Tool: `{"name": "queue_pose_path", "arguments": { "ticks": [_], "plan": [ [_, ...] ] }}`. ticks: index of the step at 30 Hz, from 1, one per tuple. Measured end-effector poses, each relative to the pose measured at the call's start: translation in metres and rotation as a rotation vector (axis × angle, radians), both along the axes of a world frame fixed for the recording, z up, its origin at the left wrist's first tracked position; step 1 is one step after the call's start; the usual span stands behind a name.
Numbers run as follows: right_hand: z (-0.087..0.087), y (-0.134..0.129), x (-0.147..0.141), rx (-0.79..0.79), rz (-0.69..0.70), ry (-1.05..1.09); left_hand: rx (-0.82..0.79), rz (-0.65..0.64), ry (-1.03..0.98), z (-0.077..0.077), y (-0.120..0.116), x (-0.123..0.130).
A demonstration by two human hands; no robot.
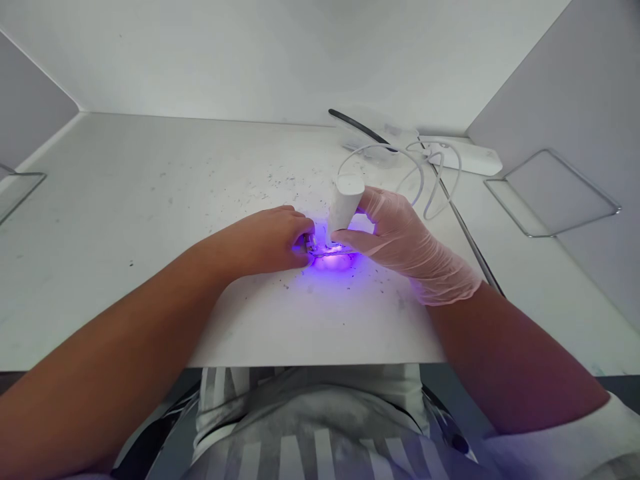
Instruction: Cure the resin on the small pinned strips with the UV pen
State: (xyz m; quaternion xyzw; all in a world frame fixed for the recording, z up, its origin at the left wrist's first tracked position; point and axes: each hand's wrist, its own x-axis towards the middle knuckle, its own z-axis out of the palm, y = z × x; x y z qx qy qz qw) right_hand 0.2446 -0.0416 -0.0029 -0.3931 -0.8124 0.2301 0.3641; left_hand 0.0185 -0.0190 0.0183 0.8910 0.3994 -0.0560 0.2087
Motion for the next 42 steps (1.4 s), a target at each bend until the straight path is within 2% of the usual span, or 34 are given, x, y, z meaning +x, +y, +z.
{"name": "queue_pose_path", "arguments": {
  "ticks": [42],
  "plan": [
    [0.0002, -0.0003, 0.0003, 0.004, 0.004, 0.015, 0.005, 0.006, 0.003, -0.0024, 0.0014, -0.0018]
  ]
}}
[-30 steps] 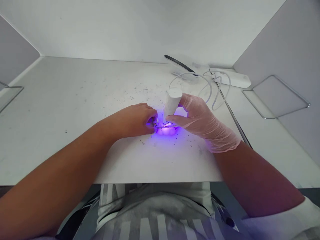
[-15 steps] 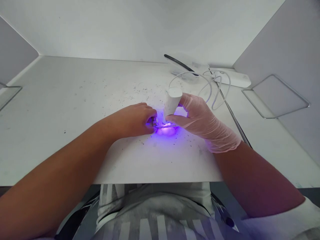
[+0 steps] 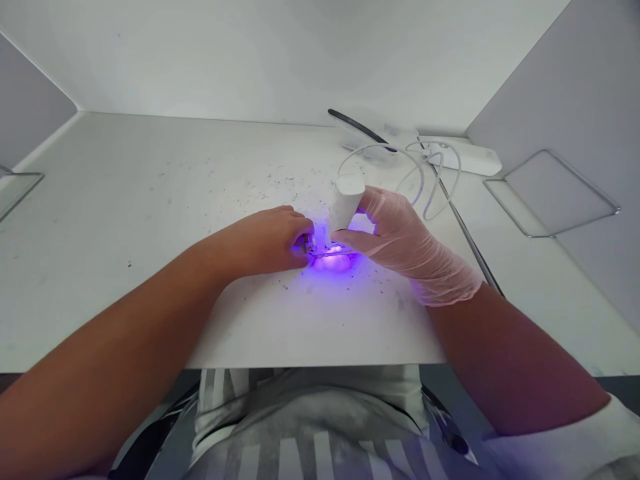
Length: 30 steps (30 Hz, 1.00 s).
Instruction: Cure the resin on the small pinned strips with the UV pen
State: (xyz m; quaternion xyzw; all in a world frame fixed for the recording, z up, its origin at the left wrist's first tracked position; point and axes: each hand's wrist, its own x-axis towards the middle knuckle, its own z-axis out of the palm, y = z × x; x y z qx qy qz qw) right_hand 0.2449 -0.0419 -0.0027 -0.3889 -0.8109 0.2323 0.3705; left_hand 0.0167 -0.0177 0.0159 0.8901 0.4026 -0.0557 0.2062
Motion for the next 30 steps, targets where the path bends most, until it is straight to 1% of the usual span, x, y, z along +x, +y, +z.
{"name": "queue_pose_path", "arguments": {
  "ticks": [12, 30],
  "plan": [
    [-0.0029, 0.0012, 0.001, 0.038, 0.006, -0.006, -0.001, -0.003, -0.004, -0.0009, 0.0002, 0.0002],
    [0.0006, 0.0, -0.001, 0.015, -0.013, -0.018, 0.008, -0.011, -0.011, -0.0014, 0.0003, 0.0002]
  ]
}}
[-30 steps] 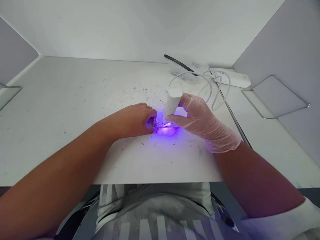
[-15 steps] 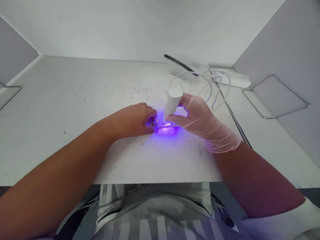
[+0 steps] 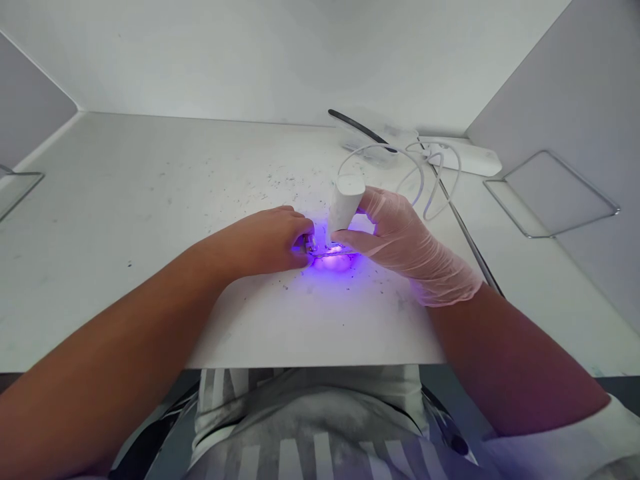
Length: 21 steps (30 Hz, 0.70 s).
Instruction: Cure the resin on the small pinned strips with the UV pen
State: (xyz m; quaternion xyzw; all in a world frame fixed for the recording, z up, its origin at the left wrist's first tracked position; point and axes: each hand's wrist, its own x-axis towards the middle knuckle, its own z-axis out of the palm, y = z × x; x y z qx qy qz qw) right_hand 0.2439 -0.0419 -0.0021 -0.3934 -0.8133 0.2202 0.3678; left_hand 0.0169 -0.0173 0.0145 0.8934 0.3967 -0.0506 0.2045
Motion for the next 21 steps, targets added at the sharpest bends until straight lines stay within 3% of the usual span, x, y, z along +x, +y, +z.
{"name": "queue_pose_path", "arguments": {
  "ticks": [21],
  "plan": [
    [0.0013, 0.0002, -0.0009, -0.001, -0.01, -0.007, 0.004, 0.003, -0.001, -0.0007, 0.0002, -0.0005]
  ]
}}
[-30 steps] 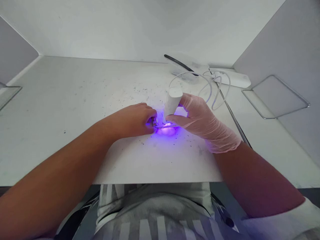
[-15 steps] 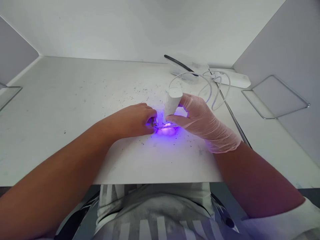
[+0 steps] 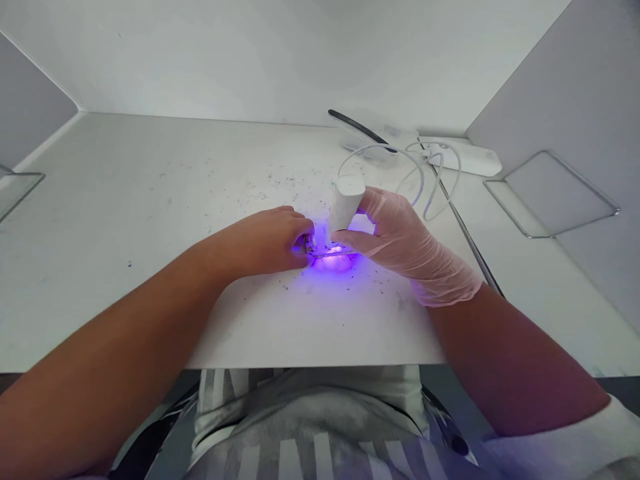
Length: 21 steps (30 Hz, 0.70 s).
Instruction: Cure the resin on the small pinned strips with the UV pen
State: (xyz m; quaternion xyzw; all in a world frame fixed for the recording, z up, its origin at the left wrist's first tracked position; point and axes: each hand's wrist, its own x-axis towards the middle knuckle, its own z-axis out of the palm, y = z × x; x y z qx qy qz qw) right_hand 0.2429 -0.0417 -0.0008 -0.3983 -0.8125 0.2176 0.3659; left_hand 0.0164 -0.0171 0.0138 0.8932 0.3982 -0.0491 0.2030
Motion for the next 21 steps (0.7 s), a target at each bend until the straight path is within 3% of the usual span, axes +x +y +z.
{"name": "queue_pose_path", "arguments": {
  "ticks": [21],
  "plan": [
    [-0.0013, -0.0014, 0.0016, -0.018, 0.014, 0.009, -0.025, 0.006, -0.001, 0.0029, -0.001, 0.0015]
  ]
}}
